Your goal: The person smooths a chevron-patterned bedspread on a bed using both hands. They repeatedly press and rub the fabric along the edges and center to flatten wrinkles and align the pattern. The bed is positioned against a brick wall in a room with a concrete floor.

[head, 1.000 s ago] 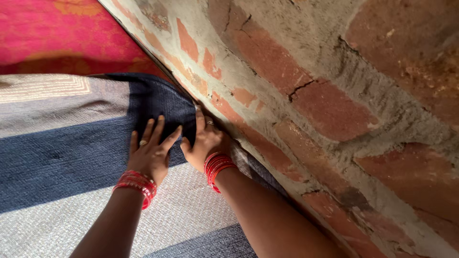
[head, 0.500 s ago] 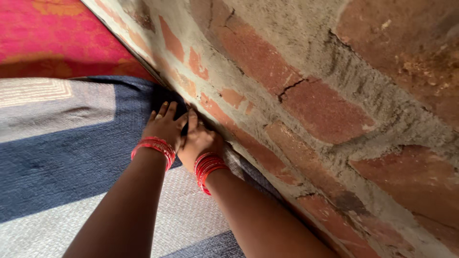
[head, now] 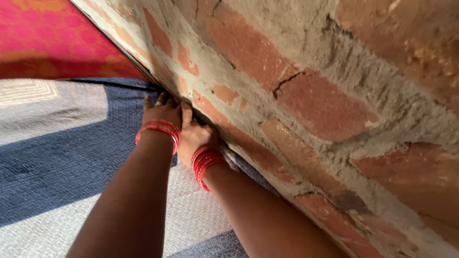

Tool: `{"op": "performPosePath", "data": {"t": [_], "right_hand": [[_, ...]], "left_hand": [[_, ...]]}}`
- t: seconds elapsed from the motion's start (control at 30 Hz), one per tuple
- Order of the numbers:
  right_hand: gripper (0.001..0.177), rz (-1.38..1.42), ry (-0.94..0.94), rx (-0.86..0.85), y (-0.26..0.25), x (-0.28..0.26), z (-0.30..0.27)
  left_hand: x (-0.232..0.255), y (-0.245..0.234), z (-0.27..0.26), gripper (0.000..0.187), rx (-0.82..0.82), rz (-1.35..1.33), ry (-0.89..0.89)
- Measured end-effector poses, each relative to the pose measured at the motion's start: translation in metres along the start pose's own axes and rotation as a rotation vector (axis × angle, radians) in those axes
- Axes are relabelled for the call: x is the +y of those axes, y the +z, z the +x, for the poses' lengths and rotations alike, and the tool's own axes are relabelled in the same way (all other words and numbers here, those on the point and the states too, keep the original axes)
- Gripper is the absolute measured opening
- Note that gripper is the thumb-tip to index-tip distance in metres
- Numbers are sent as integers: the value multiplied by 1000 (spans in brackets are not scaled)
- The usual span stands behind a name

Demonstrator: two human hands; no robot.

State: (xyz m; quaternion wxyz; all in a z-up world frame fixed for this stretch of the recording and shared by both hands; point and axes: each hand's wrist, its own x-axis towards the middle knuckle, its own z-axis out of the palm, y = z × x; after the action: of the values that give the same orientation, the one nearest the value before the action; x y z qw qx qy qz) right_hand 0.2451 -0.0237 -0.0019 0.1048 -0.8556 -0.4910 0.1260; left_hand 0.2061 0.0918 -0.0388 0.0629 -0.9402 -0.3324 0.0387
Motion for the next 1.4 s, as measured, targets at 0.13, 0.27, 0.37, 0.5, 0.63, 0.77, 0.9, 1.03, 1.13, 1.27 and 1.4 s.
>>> {"op": "performPosePath", "data": {"t": [0.13,0.27,0.37,0.5,0.63,0.77,0.9,1.03,1.13,1.27,1.4], "right_hand": [[87,20,-37,75,6,4,5],[87,-30,-59,58,11,4,9],[88,-96,-62,53,12,5,13],[89,-312,-144,124,17,6,16],[74,-108,-46,65,11,1,16],[72,-113,-22,57,1,-4,12],[74,-76,-31,49,2,-3,12],[82,-174,-44,62,12,3,20],[96,-213,-79,95,18,1,20],[87,-78,-50,109,16,5,20],[42,-65,-116,326,32,13,22]], "left_hand": [[-2,-3,0,50,-1,-92,-29],[-1,-12,-6,45,8,-113,-45],[0,-21,-7,43,11,-135,-61],[-4,-30,-8,43,-57,-100,-26],[-5,-32,2,44,-94,-74,-29],[-4,-31,5,45,-147,-47,-31],[-7,-26,16,49,-131,-20,-27],[-2,-16,3,48,-94,25,-24],[-2,-10,-23,49,-3,-46,-22],[-7,0,-61,49,194,-401,-84],[3,-6,-106,80,-13,-418,-235]]}}
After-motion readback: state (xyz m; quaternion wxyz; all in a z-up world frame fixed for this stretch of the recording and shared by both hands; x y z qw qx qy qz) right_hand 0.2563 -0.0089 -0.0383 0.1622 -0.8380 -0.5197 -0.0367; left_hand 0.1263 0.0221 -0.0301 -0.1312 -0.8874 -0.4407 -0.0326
